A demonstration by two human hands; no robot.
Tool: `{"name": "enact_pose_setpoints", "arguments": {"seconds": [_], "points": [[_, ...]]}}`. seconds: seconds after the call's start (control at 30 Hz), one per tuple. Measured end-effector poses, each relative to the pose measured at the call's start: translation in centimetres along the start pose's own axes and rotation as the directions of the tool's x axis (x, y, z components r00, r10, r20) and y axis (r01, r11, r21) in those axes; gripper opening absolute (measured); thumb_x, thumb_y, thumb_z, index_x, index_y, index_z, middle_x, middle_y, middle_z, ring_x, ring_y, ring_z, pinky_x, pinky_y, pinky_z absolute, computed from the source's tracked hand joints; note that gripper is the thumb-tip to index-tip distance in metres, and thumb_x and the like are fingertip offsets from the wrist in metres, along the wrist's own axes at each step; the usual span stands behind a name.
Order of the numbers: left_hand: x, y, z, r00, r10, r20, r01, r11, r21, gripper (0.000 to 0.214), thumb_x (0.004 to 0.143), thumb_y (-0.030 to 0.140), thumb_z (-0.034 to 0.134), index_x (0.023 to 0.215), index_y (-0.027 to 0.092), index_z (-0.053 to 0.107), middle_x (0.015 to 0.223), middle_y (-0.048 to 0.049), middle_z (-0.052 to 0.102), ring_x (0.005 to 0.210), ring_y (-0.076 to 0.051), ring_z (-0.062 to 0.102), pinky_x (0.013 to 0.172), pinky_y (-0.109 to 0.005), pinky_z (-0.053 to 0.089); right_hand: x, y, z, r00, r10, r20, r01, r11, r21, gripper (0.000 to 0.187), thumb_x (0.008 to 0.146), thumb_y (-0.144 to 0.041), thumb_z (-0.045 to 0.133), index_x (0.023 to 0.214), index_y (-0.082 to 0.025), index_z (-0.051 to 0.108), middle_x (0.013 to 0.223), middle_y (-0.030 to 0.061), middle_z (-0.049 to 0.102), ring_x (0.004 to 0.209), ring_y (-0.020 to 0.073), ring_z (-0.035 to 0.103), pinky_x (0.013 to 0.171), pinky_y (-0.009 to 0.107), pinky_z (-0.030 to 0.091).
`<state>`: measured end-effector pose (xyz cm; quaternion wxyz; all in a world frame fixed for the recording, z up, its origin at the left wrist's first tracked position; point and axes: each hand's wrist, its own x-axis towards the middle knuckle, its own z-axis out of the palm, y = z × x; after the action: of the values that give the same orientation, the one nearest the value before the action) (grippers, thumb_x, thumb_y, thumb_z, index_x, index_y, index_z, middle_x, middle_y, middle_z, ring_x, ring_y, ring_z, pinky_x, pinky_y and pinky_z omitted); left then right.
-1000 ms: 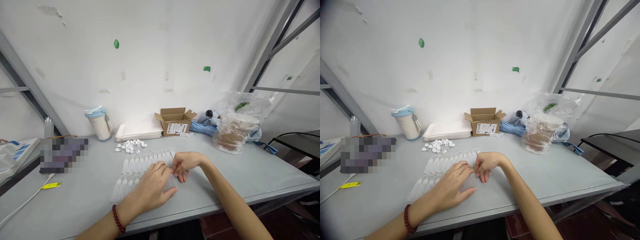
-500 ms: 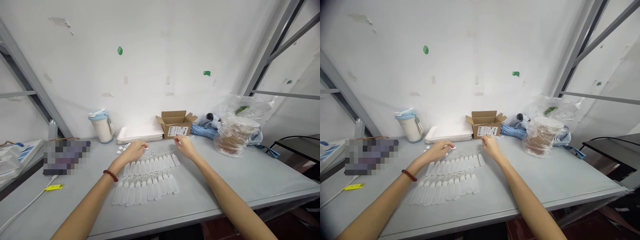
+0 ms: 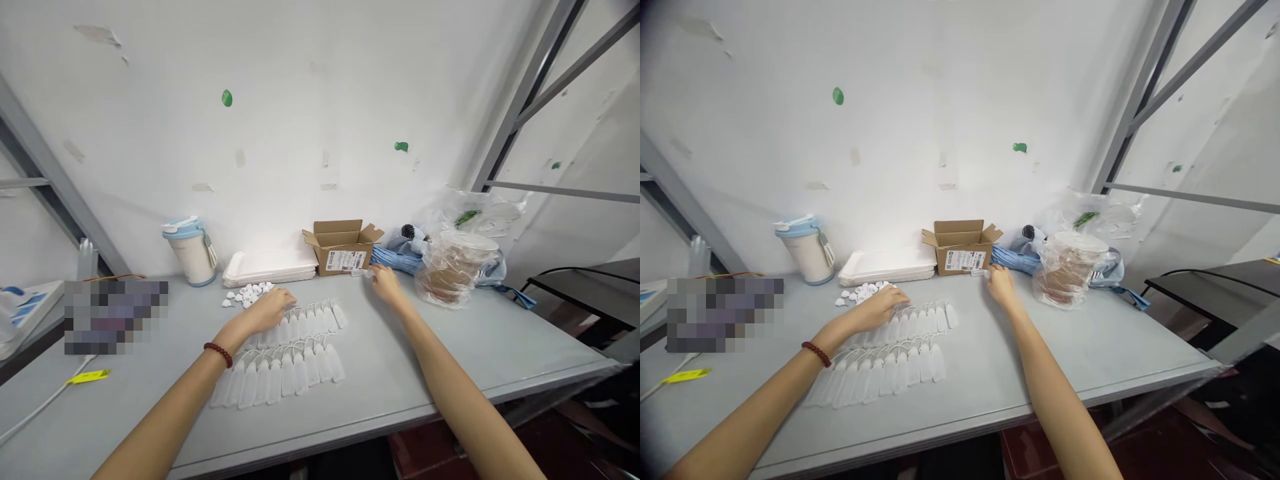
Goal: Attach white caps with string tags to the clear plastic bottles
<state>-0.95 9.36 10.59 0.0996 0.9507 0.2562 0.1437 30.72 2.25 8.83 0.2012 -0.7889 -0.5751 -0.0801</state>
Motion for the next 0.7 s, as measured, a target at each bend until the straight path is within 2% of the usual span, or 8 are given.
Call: {"name": "enact_pose_setpoints", "arguments": {"seconds": [0.07, 0.17, 0.27, 0.37, 0.43, 0.57, 0.7], "points": [[-0.5, -0.1, -0.5, 0.999, -0.029, -0.035, 0.029, 1.0, -0.008, 0.051, 0.066, -0.004, 0.035, 0.103, 0.018, 0.063, 0.105, -0.0069, 0.063, 0.101, -0.02, 0.054, 0.088, -0.03, 0.042, 0.0, 0.1, 0.4, 1.0, 0.004, 0.023, -0.004, 1.0, -0.003, 0.042, 0.086, -0.01, 0.037, 0.124, -0.016, 0.054, 0.127, 0.0122, 0.052, 0.112, 0.0273, 0.048, 0.091, 0.035, 0.037], [-1.5, -0.6, -1.1, 0.982, -0.079, -0.172, 0.076, 0.997, -0.024, 0.052, 0.068, -0.002, 0.031, 0.106, 0.015, 0.061, 0.11, -0.0081, 0.062, 0.106, -0.02, 0.052, 0.093, -0.033, 0.04, 0.0, 0.2, 0.9, 0.998, 0.009, 0.059, -0.008, 1.0, -0.003, 0.038, 0.089, -0.017, 0.038, 0.125, -0.016, 0.053, 0.129, 0.0128, 0.05, 0.116, 0.0257, 0.045, 0.095, 0.033, 0.034], [-2.2, -1.2, -1.5, 0.938, -0.138, -0.318, 0.138, 0.99, -0.024, 0.048, 0.069, 0.002, 0.031, 0.103, 0.015, 0.062, 0.109, -0.0083, 0.063, 0.104, -0.021, 0.053, 0.093, -0.036, 0.041, -0.1, 0.2, 1.2, 0.997, 0.031, 0.074, -0.031, 1.0, -0.001, 0.034, 0.089, -0.021, 0.041, 0.119, -0.013, 0.056, 0.131, 0.0146, 0.048, 0.116, 0.0249, 0.046, 0.096, 0.031, 0.033], [-2.6, -1.2, -1.7, 0.879, -0.189, -0.438, 0.197, 0.98, -0.028, 0.042, 0.073, 0.007, 0.032, 0.098, 0.015, 0.064, 0.102, -0.0077, 0.065, 0.1, -0.022, 0.055, 0.089, -0.038, 0.042, -0.1, 0.3, 1.0, 0.994, 0.091, 0.058, -0.092, 0.996, 0.007, 0.03, 0.089, -0.026, 0.042, 0.107, -0.012, 0.062, 0.125, 0.0164, 0.05, 0.109, 0.0256, 0.05, 0.091, 0.032, 0.037], [-2.6, -0.8, -1.9, 0.859, -0.206, -0.469, 0.208, 0.977, -0.048, 0.037, 0.075, 0.011, 0.033, 0.095, 0.016, 0.064, 0.098, -0.0069, 0.066, 0.097, -0.022, 0.056, 0.087, -0.037, 0.044, -0.1, 0.5, 0.9, 0.986, 0.162, 0.035, -0.163, 0.987, 0.015, 0.028, 0.087, -0.027, 0.045, 0.099, -0.011, 0.064, 0.117, 0.0187, 0.053, 0.103, 0.027, 0.053, 0.085, 0.033, 0.04], [-2.6, 0.2, -2.5, 0.866, -0.178, -0.467, 0.163, 0.984, -0.073, 0.031, 0.084, 0.024, 0.036, 0.092, 0.016, 0.065, 0.096, -0.0073, 0.067, 0.094, -0.021, 0.056, 0.086, -0.035, 0.043, -0.3, 0.9, 0.7, 0.952, 0.306, -0.022, -0.304, 0.95, 0.069, 0.019, 0.079, -0.024, 0.054, 0.088, -0.012, 0.065, 0.097, 0.0172, 0.062, 0.094, 0.028, 0.058, 0.075, 0.033, 0.042], [-2.7, 0.2, -2.8, 0.842, -0.183, -0.508, 0.165, 0.983, -0.082, 0.028, 0.084, 0.032, 0.041, 0.085, 0.018, 0.066, 0.09, -0.007, 0.068, 0.092, -0.022, 0.057, 0.083, -0.034, 0.044, -0.4, 0.9, 0.2, 0.916, 0.392, -0.088, -0.371, 0.91, 0.185, 0.017, 0.077, -0.025, 0.055, 0.086, -0.013, 0.062, 0.087, 0.0153, 0.066, 0.085, 0.0274, 0.061, 0.068, 0.032, 0.043]]}}
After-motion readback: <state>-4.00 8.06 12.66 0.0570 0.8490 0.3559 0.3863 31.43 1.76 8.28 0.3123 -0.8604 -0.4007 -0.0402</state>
